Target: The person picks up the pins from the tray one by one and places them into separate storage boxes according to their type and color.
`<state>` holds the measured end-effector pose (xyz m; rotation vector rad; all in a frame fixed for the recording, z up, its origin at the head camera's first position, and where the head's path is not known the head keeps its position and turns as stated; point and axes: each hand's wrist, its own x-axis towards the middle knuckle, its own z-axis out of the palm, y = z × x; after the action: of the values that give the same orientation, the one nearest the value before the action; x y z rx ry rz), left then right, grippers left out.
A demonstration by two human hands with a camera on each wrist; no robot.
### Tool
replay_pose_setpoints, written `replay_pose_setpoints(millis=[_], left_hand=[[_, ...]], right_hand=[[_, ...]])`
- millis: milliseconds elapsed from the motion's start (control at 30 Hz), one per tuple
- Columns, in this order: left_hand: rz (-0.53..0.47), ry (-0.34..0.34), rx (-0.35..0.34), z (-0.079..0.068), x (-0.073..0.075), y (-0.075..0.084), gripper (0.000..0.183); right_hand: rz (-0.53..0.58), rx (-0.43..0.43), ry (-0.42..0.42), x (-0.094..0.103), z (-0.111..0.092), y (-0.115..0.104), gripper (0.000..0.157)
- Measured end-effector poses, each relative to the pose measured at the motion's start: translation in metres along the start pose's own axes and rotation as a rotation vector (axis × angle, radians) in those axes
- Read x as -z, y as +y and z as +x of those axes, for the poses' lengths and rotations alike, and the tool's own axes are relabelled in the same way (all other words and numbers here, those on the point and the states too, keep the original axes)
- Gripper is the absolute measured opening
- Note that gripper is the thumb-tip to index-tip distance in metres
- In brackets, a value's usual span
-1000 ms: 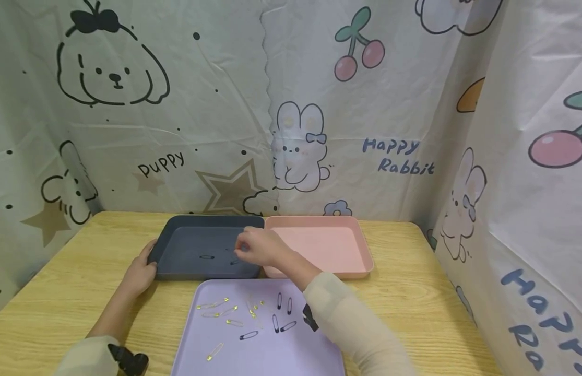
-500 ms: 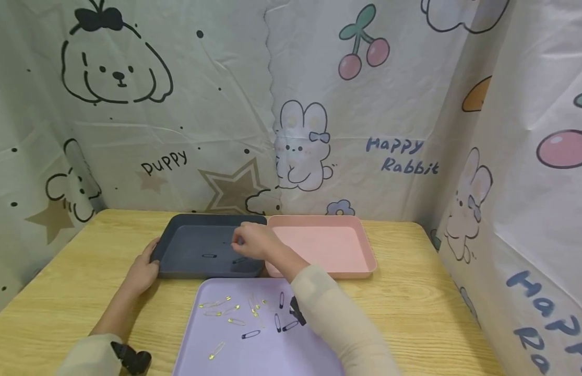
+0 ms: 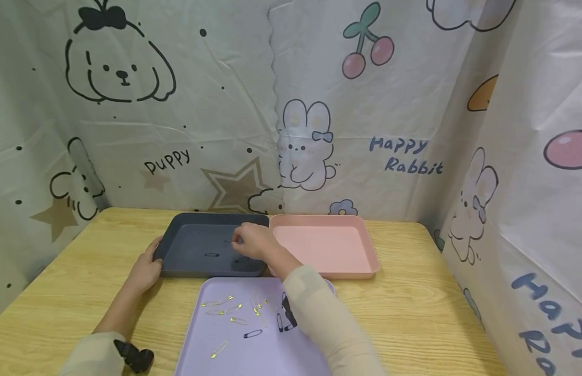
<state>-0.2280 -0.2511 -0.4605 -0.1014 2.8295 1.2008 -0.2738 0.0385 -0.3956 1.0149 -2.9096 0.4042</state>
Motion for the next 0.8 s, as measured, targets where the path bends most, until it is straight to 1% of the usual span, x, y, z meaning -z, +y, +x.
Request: replay_pose_setpoints(millis=[300, 800], left_hand=[[0.016, 0.019, 0.003, 0.0023, -0.0018, -0.0031, 0.064], [0.017, 0.026, 0.003, 0.0024, -0.0024, -0.0047, 0.064]], right_hand=[[-0.008, -0.016, 0.009, -0.0029, 0.0028, 0.0026, 0.016], [0.028, -0.063, 0.008, -0.0063, 0.0009, 0.0043, 0.018]])
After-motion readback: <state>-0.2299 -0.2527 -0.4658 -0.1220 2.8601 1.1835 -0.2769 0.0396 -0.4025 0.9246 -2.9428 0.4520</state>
